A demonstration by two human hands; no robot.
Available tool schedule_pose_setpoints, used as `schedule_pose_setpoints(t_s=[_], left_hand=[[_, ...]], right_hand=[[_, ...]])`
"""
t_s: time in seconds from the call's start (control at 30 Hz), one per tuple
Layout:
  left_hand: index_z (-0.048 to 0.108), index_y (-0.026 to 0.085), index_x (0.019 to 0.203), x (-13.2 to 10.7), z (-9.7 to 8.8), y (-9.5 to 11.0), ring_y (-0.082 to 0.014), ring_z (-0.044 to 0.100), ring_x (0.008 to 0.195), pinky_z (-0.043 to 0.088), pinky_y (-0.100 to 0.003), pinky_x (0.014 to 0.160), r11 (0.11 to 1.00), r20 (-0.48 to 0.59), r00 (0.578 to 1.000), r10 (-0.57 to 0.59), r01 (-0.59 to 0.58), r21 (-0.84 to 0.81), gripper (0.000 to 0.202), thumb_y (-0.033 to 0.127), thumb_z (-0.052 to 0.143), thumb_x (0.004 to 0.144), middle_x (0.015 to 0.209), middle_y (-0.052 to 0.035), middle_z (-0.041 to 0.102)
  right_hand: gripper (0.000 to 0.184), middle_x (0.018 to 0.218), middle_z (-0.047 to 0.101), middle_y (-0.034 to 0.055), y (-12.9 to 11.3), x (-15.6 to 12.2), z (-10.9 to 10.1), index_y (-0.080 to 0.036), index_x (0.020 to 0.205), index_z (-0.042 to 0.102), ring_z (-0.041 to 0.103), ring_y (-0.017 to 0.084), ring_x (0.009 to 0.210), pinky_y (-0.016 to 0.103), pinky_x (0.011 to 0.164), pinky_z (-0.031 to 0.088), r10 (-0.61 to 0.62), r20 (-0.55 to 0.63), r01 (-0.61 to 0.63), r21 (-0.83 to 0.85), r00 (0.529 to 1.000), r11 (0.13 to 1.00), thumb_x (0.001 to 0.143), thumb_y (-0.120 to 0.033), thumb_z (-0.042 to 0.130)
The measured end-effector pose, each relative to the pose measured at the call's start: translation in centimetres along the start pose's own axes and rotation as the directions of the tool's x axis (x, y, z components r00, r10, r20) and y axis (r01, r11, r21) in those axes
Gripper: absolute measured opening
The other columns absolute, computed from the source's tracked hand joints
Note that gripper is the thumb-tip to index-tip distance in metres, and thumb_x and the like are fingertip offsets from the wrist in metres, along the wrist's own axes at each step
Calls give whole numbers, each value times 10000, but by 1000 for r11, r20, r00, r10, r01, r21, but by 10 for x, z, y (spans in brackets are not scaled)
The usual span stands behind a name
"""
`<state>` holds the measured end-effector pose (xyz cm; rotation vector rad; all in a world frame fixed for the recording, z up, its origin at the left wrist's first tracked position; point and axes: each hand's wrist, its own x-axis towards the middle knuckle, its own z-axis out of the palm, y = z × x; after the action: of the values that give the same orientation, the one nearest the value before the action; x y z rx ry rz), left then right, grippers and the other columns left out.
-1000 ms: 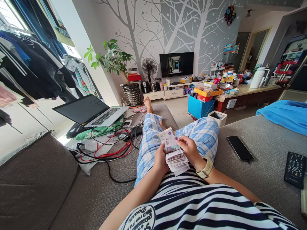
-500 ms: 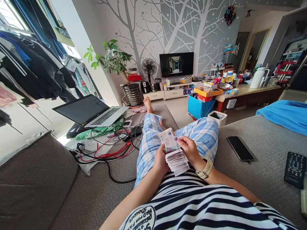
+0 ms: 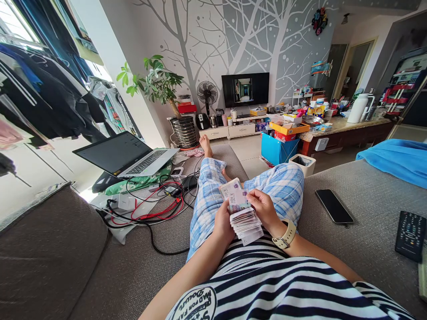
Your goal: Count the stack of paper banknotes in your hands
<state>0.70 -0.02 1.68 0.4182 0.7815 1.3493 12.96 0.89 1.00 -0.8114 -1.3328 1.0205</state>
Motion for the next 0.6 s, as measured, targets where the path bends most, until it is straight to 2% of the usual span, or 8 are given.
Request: schedule_pose_setpoints(t_s=[0.13,0.43,0.6], left_hand=[[654,114,873,0,0,0,-214,672,582,551,-337,663,1000,4,1000,9,-9,16,192,275,594,787,679,-56,710],[655,112,872,1,-2,-1,-240,703,706,553,-364,764,1000,18,1000,26,-26,-11,189,270,598,787,760,-74,728],[654,95,900,0,-3,0,-261,705,714,557,-395,746,997,10,997,-73,73,-23,239,285,524,833,729,-104,716]], right_hand=[[231,637,528,-17,1,0,0,-198,711,582,461,143,587,262,551,363,-11,5,11,2,1000,1000,827,-397,580],[247,610,517,-26,-2,-2,0,-196,688,566,441,129,552,257,529,344,-21,5,21,5,1000,1000,837,-392,589],[310,513,525,-27,-1,-3,0,-191,688,565,433,119,489,259,527,349,-20,48,17,52,999,999,883,-431,542]])
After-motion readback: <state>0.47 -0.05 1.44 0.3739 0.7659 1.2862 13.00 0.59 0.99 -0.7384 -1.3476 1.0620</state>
